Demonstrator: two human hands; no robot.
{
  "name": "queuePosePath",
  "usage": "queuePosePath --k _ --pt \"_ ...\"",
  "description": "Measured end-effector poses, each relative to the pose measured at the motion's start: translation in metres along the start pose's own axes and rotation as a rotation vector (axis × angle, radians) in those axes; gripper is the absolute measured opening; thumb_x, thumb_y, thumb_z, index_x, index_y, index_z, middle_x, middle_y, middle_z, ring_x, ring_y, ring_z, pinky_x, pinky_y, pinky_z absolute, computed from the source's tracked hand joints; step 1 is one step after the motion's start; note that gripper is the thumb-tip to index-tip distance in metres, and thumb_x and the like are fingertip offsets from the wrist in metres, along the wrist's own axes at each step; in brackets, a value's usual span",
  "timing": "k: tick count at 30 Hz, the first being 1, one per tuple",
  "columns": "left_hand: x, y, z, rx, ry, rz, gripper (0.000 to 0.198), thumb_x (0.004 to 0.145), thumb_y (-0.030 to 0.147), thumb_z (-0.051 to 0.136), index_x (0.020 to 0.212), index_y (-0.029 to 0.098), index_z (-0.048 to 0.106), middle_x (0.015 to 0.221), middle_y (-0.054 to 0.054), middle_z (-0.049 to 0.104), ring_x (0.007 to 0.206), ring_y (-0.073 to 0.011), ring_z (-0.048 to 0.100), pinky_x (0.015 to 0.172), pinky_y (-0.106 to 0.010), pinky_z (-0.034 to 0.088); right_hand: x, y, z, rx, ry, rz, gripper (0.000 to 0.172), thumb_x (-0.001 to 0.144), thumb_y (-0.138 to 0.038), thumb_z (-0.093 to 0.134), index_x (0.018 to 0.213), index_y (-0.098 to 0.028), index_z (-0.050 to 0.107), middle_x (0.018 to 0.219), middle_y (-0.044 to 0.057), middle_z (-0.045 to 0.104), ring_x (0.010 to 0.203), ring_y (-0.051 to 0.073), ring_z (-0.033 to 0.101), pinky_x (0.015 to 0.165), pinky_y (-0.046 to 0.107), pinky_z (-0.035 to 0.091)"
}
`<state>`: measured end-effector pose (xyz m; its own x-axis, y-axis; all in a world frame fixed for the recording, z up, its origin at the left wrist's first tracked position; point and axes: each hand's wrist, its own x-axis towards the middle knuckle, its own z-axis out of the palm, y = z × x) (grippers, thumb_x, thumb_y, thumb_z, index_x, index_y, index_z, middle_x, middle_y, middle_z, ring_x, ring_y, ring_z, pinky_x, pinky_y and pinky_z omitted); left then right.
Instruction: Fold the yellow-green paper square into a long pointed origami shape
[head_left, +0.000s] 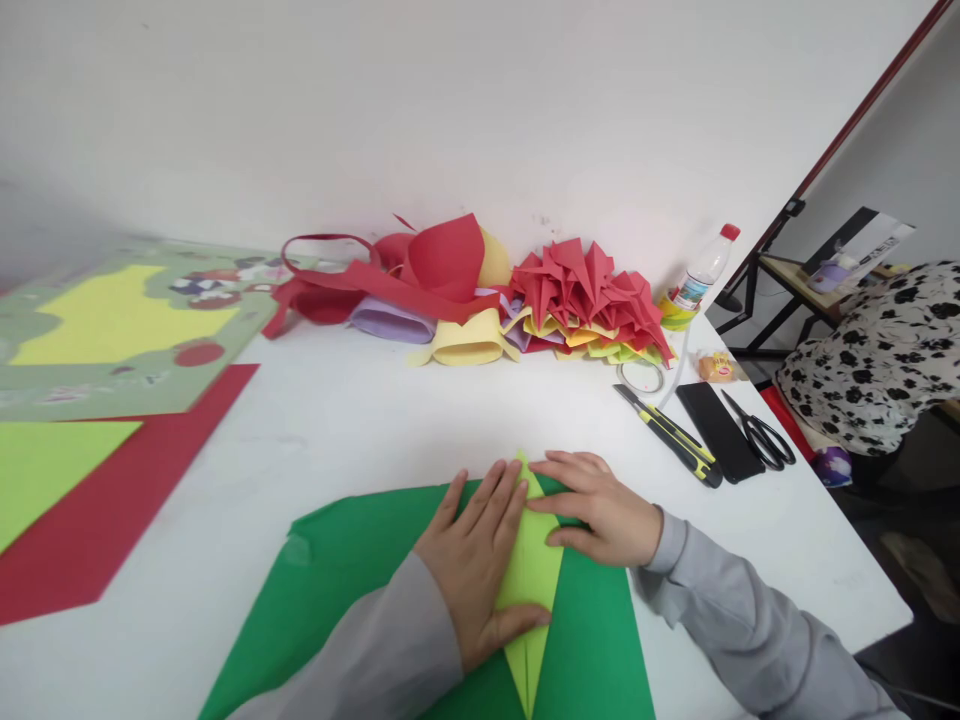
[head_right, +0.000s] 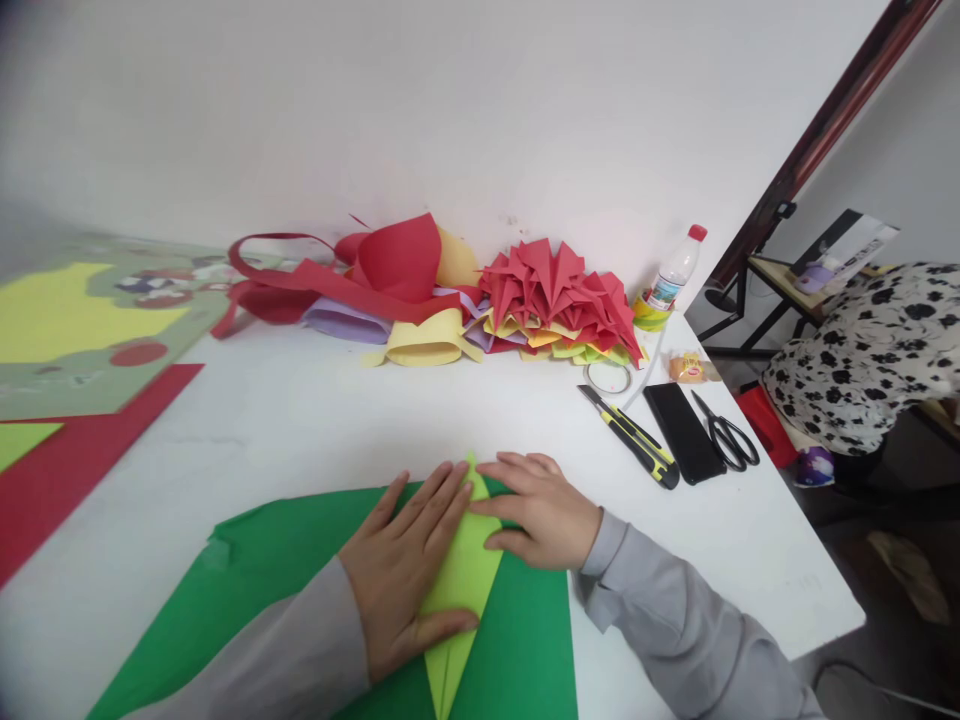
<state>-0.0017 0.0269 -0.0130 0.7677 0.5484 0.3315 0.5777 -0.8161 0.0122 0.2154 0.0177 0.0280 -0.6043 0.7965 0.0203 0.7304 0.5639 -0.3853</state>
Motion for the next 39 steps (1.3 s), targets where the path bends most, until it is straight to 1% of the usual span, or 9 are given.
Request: queuePosePath --k 3,7,9,17,22,26,28,33,39 --pt "0.0 0.0 0.0 0.002 0.009 -0.003 0.104 0.074 0.08 0.035 0.134 -0.004 0.043 0.144 -0.029 0.037 0.137 -0.0408 0.027 0.112 -0.058 0.005 0.0 -0.003 0.0 -0.015 -0.012 0.009 0.04 0.088 -0.037 0.06 0.125 -0.024 0.057 0.147 0.01 0.039 0.139 0.026 0.029 0.11 0.05 0.023" --pt "0.001 0.0 0.0 -0.034 0.023 -0.015 0.11 0.072 0.083 0.032 0.139 -0.004 0.034 0.143 -0.029 0.039 0.137 -0.0391 0.028 0.111 -0.059 0.002 0.001 -0.007 -0.002 -0.056 -0.032 0.0 0.049 0.088 -0.035 0.058 0.134 -0.021 0.048 0.149 0.012 0.035 0.14 0.025 0.025 0.11 0.051 0.022" --pt "0.002 0.001 -0.001 -0.045 0.026 -0.014 0.114 0.07 0.086 0.031 0.139 -0.005 0.033 0.141 -0.029 0.041 0.137 -0.0385 0.029 0.112 -0.059 0.001 0.001 -0.008 -0.002 -0.081 -0.048 -0.009 0.049 0.09 -0.035 0.055 0.136 -0.02 0.045 0.15 0.011 0.034 0.141 0.026 0.023 0.11 0.053 0.021" --pt "0.003 0.003 -0.002 -0.041 -0.013 -0.052 0.115 0.066 0.088 0.031 0.137 -0.003 0.04 0.143 -0.029 0.039 0.138 -0.0395 0.026 0.112 -0.06 0.003 0.001 -0.008 -0.002 -0.105 -0.071 -0.011 0.047 0.092 -0.035 0.051 0.137 -0.022 0.045 0.15 0.009 0.035 0.142 0.025 0.022 0.111 0.053 0.019" --pt "0.007 0.0 -0.002 -0.062 -0.005 -0.043 0.12 0.062 0.091 0.032 0.135 -0.003 0.043 0.143 -0.028 0.04 0.137 -0.0386 0.027 0.113 -0.057 0.002 0.002 -0.01 -0.002 -0.073 -0.08 0.017 0.045 0.092 -0.035 0.05 0.135 -0.022 0.046 0.148 0.009 0.038 0.142 0.025 0.02 0.112 0.052 0.016" --pt "0.011 -0.005 -0.005 -0.078 -0.003 -0.024 0.121 0.061 0.092 0.03 0.136 -0.001 0.043 0.142 -0.027 0.042 0.137 -0.0395 0.028 0.113 -0.057 0.003 0.001 -0.009 0.0 -0.079 -0.04 -0.006 0.045 0.091 -0.035 0.051 0.135 -0.023 0.047 0.151 0.011 0.032 0.141 0.027 0.023 0.11 0.055 0.019" --pt "0.013 -0.008 -0.007 -0.08 0.0 -0.021 0.119 0.062 0.092 0.031 0.135 -0.001 0.045 0.141 -0.027 0.043 0.136 -0.0401 0.029 0.113 -0.057 0.003 0.0 -0.008 0.002 -0.085 -0.015 -0.025 0.045 0.091 -0.035 0.052 0.134 -0.024 0.048 0.151 0.012 0.031 0.14 0.027 0.025 0.109 0.055 0.02" --pt "0.016 -0.011 -0.011 -0.054 -0.013 -0.019 0.105 0.069 0.086 0.035 0.131 0.002 0.051 0.14 -0.024 0.046 0.135 -0.0392 0.032 0.113 -0.056 0.001 -0.001 -0.006 0.003 -0.097 0.013 -0.041 0.042 0.09 -0.035 0.052 0.131 -0.024 0.051 0.148 0.012 0.037 0.139 0.027 0.027 0.109 0.054 0.021" --pt "0.018 -0.01 -0.015 -0.068 -0.002 -0.034 0.103 0.069 0.086 0.035 0.132 0.005 0.051 0.141 -0.018 0.046 0.135 -0.0385 0.032 0.114 -0.055 -0.001 -0.001 -0.008 0.002 -0.096 0.012 -0.029 0.042 0.09 -0.034 0.053 0.13 -0.023 0.052 0.148 0.014 0.036 0.139 0.028 0.027 0.109 0.054 0.021"
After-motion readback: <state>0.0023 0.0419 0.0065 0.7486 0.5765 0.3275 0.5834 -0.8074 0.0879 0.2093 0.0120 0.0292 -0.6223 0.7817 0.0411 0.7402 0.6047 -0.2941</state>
